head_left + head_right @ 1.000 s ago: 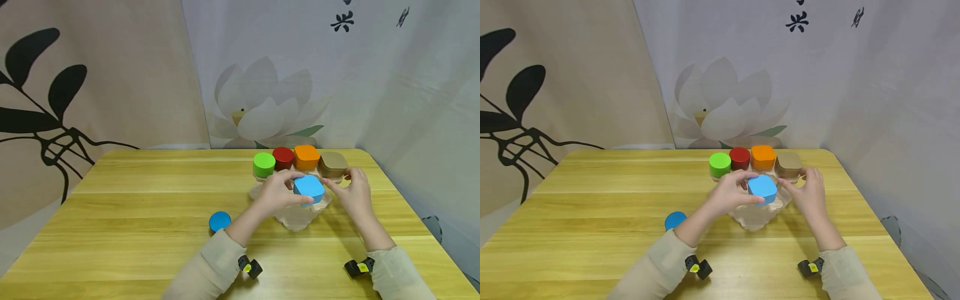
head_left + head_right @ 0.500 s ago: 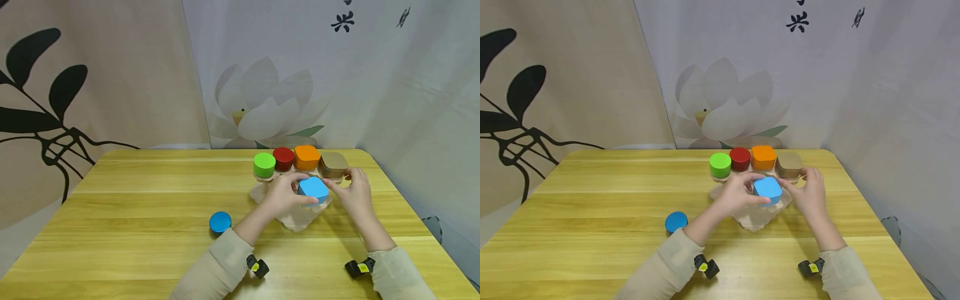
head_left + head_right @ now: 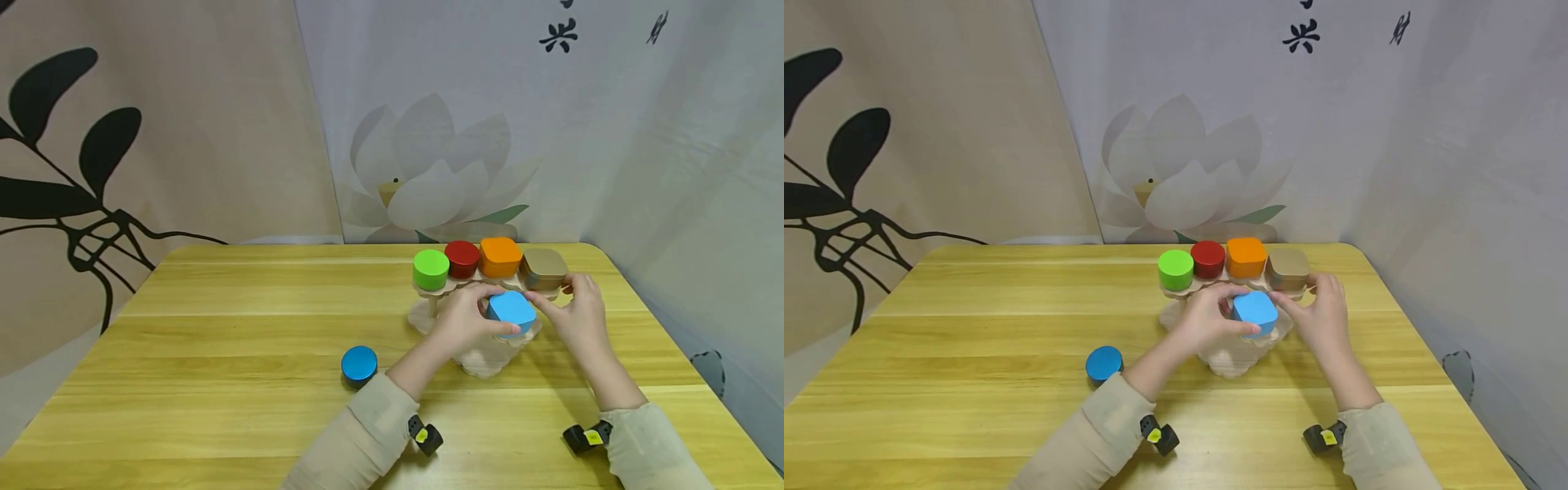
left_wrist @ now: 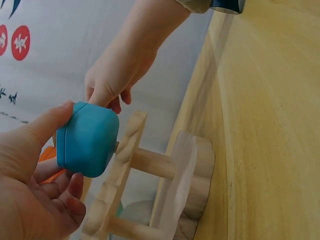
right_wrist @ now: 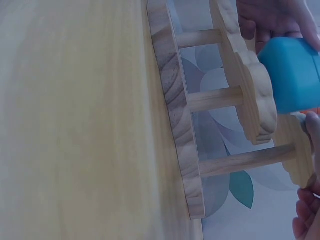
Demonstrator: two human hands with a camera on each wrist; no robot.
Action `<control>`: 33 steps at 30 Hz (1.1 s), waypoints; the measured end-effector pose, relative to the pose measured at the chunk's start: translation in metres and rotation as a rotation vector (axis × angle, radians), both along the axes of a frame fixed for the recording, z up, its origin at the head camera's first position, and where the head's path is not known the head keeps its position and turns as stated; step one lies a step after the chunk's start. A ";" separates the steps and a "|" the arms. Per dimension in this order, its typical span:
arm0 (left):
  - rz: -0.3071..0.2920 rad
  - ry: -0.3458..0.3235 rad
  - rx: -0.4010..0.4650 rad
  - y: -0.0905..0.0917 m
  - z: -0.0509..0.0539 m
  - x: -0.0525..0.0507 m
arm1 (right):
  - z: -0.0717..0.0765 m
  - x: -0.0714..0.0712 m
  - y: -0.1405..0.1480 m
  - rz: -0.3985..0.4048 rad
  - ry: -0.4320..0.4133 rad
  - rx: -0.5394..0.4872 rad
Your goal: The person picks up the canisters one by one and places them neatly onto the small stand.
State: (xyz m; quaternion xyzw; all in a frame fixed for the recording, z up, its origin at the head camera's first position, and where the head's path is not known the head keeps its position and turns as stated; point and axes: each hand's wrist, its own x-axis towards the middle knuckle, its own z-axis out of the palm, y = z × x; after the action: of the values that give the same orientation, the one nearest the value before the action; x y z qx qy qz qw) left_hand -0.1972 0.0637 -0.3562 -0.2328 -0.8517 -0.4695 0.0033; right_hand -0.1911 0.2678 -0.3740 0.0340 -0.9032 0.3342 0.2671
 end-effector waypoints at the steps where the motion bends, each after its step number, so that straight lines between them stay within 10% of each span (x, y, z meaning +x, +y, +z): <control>1: -0.002 0.001 0.006 0.000 -0.001 0.000 | 0.000 0.000 0.000 0.000 0.000 0.001; 18: -0.024 -0.060 0.046 0.004 -0.009 0.001 | 0.002 0.002 0.000 -0.008 -0.023 -0.001; 33: -0.083 -0.018 0.088 -0.018 0.005 0.012 | 0.001 0.002 0.000 -0.002 -0.008 -0.005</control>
State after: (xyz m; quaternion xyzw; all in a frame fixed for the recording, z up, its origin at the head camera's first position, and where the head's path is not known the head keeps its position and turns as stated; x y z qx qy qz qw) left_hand -0.1852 0.0460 -0.3510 -0.2630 -0.8198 -0.5084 -0.0136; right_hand -0.1895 0.2674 -0.3728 0.0313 -0.9034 0.3365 0.2638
